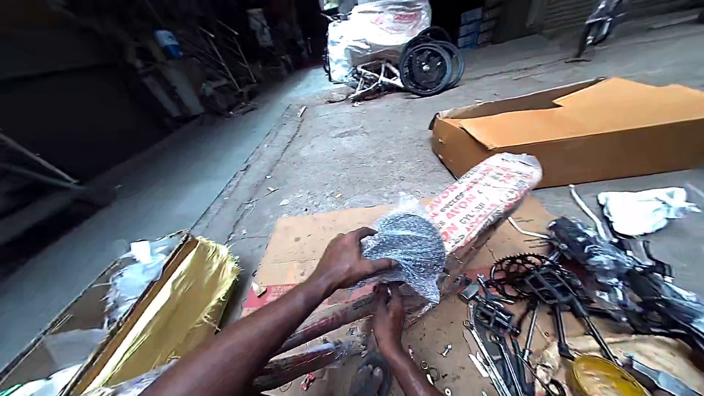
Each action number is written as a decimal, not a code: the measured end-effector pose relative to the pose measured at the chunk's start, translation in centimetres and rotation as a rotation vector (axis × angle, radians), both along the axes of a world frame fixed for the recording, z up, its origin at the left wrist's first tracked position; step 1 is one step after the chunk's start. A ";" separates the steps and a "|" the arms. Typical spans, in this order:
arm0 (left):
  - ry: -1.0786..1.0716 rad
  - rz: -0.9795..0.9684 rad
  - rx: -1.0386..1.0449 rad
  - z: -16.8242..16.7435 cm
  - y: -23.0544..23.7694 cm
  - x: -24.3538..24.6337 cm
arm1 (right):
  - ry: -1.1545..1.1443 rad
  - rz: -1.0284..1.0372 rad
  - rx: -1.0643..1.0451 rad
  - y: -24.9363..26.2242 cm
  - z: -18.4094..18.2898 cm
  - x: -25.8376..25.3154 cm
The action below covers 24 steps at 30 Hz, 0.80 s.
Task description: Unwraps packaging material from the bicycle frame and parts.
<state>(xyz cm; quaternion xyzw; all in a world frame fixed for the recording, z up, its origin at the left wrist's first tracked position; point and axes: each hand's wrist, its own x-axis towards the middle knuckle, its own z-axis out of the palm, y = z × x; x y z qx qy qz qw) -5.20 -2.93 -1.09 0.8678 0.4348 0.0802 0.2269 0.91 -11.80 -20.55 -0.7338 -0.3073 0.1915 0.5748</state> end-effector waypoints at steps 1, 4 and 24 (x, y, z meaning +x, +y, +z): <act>0.001 -0.003 0.005 -0.2 0.1 -0.1 | 0.020 -0.035 -0.004 0.2 0.1 -0.6; 0.007 -0.007 0.020 -0.3 0.8 -0.5 | 0.429 -0.084 0.062 1.0 2.6 -2.4; -0.011 -0.045 -0.013 0.2 0.7 0.2 | -0.195 0.090 -0.061 -1.0 0.9 1.2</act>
